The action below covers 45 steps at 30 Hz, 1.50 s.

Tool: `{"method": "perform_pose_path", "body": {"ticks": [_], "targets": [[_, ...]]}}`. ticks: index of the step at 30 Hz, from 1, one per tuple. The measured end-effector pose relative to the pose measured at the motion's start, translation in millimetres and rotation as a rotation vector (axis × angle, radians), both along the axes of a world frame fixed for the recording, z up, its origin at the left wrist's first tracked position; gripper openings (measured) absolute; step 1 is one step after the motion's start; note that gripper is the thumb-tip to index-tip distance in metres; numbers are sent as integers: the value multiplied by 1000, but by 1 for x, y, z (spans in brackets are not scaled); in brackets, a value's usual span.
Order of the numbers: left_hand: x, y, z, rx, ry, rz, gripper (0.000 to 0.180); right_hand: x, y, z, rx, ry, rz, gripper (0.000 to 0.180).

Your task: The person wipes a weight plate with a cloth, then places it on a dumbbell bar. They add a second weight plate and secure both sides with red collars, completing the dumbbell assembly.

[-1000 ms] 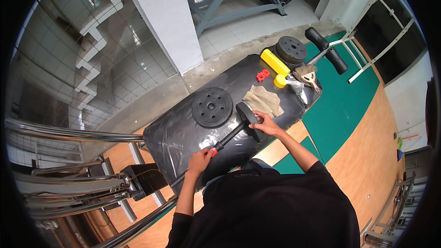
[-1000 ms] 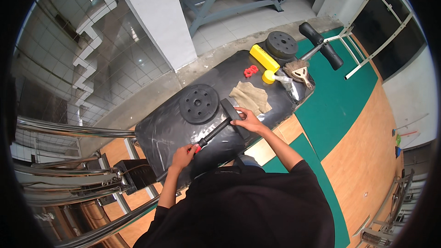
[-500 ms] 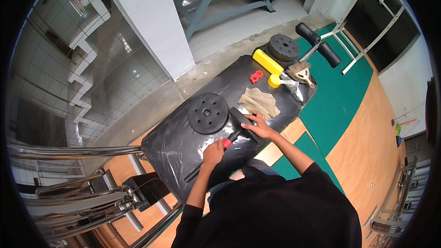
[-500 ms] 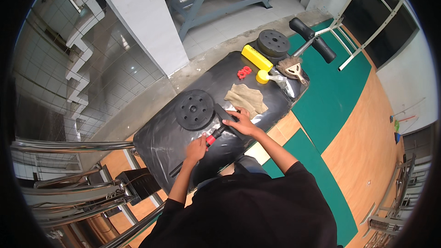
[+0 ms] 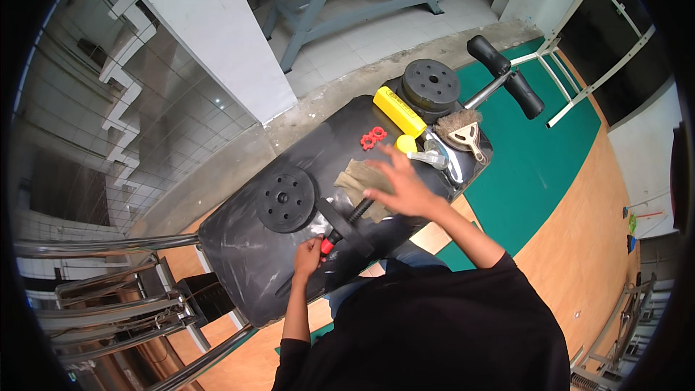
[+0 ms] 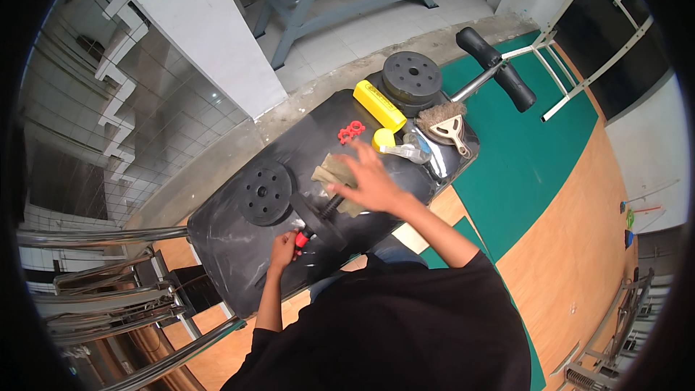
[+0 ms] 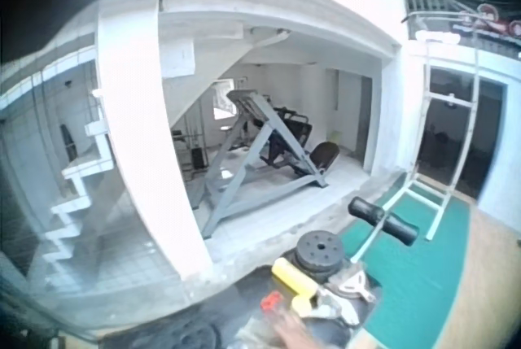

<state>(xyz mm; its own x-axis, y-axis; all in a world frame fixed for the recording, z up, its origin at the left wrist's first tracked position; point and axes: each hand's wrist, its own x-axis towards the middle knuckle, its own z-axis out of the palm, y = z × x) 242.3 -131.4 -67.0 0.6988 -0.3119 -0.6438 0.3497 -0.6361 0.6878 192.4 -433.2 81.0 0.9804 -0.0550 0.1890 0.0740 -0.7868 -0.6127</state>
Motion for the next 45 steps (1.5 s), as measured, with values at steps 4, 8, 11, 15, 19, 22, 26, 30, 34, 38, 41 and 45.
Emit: {"method": "perform_pose_path", "body": {"ticks": [4, 8, 11, 15, 19, 22, 26, 30, 34, 38, 41, 45], "targets": [[-16, -4, 0, 1, -32, 82, 40, 43, -151, -26, -74, -57, -351, 57], [-31, -16, 5, 48, -28, 236, 36, 79, -240, -58, -390, 383, -431, 84], [-36, -15, 0, 47, -54, 267, 35, 99, -254, -77, -575, 389, -373, 95], [-40, -17, -1, 69, -60, 326, 34, 108, -267, -100, -747, 239, -329, 101], [-45, -13, 1, 114, -42, 330, 35, 111, -271, -96, -577, 167, -246, 91], [-40, -22, 10, 139, -43, 336, 35, 106, -276, -83, -563, 201, -205, 76], [-43, -24, 10, 214, -73, 305, 35, 98, -279, -70, -448, 145, -187, 68], [-44, -23, 10, 168, -24, 291, 33, 97, -285, -64, -235, 44, -262, 68], [-46, -21, 8, 136, -23, 311, 34, 91, -279, -34, 114, -32, -398, 65], [-48, -16, 10, 156, 20, 307, 35, 77, -244, 11, 760, -89, -331, 37], [-48, -13, 3, 106, 40, 315, 35, 66, -212, 39, 858, -102, -280, 35], [-53, 2, -3, 35, 67, 318, 35, 50, -155, 73, 936, -23, -193, 47]]}}
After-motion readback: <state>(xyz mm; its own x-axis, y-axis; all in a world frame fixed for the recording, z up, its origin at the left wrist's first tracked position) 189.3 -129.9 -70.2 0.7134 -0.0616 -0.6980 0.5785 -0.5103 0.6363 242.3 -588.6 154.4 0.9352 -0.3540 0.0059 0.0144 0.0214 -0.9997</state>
